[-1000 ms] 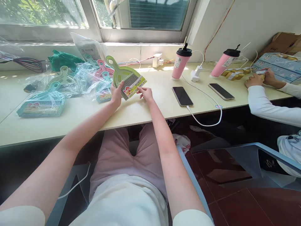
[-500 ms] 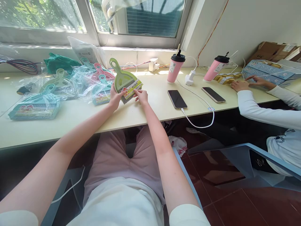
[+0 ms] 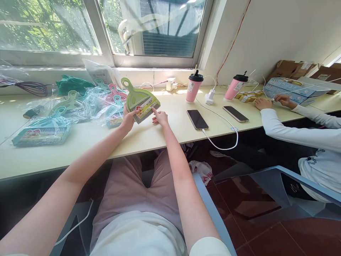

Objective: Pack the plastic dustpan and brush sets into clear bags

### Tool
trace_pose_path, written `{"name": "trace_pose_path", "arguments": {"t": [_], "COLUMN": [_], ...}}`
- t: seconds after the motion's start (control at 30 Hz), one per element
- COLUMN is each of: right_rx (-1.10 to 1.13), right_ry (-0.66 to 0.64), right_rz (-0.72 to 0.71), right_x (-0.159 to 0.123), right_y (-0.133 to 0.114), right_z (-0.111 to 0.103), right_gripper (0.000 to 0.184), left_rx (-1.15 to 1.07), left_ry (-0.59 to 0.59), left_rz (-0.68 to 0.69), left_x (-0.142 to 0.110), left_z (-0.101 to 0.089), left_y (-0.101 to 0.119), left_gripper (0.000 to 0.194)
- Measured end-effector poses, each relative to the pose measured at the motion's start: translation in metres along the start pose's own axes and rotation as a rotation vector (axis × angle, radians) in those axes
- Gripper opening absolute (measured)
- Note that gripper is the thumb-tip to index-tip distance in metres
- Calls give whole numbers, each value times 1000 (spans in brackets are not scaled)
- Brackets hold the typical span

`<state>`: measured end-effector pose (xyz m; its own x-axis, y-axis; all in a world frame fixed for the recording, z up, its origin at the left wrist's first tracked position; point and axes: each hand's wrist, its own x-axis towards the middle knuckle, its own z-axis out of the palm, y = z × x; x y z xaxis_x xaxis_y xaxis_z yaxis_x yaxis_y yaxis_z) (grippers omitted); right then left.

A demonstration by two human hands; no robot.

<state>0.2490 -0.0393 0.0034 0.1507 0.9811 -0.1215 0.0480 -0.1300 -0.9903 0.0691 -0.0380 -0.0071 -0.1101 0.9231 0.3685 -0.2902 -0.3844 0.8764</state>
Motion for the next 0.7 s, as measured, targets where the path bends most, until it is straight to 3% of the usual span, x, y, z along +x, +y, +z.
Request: {"name": "trace_pose_path", "arguments": {"t": [0.17,0.4,0.7], "right_rx": [363,445,461], "right_ry": [-194,-165,-153], "right_rz": [-15,-8,-3], "right_x": [2,3,-1], "right_y": [3,7,5], "right_z": [-1,-3,-4], "right_gripper": [38,25,21], "left_rx": [-39,-46,-53], "left_ry": [-100,-102,-94], "left_rz": [2,-13,-39], "left_x": [-6,-3,-2], "left_z": [7,8,7], "left_y": [11,10,9], "left_gripper": [76,68,70]}}
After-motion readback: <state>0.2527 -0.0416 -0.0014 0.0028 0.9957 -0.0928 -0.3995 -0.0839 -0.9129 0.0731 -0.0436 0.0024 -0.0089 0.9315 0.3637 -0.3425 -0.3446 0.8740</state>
